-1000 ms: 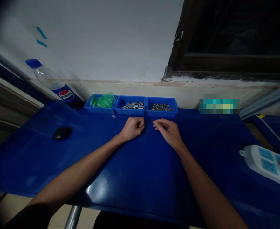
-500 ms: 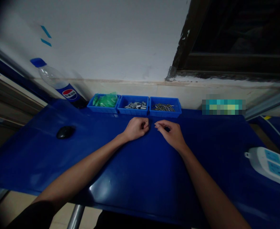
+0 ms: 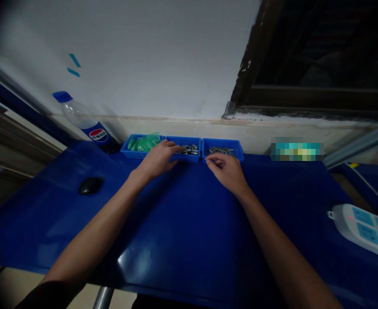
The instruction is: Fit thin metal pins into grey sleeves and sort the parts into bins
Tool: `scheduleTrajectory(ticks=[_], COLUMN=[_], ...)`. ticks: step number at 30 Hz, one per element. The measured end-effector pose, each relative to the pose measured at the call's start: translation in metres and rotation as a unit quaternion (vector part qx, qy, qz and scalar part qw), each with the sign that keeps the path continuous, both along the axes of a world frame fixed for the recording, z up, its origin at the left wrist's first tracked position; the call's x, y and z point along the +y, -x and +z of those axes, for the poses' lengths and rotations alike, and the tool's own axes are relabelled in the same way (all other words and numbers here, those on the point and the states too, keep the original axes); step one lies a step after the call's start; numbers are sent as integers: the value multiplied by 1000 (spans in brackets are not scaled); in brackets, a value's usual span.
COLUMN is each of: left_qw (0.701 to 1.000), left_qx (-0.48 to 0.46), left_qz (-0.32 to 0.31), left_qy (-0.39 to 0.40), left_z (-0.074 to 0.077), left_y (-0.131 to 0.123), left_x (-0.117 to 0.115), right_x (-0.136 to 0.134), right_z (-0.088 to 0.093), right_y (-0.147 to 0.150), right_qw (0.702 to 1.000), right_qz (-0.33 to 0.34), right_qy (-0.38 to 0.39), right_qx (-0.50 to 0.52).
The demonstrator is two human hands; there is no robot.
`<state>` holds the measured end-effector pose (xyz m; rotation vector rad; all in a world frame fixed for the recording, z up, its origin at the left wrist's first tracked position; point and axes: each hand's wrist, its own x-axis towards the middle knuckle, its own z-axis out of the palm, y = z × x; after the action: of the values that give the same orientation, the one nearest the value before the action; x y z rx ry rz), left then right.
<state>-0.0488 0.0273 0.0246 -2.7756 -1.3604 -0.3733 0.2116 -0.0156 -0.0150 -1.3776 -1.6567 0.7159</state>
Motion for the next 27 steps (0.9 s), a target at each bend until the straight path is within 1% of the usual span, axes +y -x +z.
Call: scheduleTrajectory(ticks=[3, 6, 9, 13, 16, 22, 24, 27], left_qw=[1000, 1000, 1000, 1000, 998, 993, 991, 992], left_qx=[14, -3, 0, 8, 11, 37, 45, 49], left_qz=[17, 21, 11, -21, -51, -98, -107, -104], left_qy=[23, 23, 7, 9, 17, 62, 65, 55], left_z=[-8, -14, -16, -17, -16, -13, -15, -18], left_y=[6, 6, 6, 7, 8, 5, 4, 2], left_x=[7, 11, 11, 10, 10, 8, 6, 5], right_x=[16, 26, 30, 32, 32, 31, 30, 29], right_z=[16, 23, 20, 9, 6, 5, 3, 0], right_y=[11, 20, 24, 22, 20, 25, 27, 29], right_qw=[998, 993, 990, 993, 993, 995, 996, 999], right_qz=[-6, -8, -4, -20, -20, -7, 2, 18], right_qy=[-31, -32, -46, -62, -64, -61, -55, -24], right_qx=[-54, -111, -132, -102, -94, -82, -68, -33])
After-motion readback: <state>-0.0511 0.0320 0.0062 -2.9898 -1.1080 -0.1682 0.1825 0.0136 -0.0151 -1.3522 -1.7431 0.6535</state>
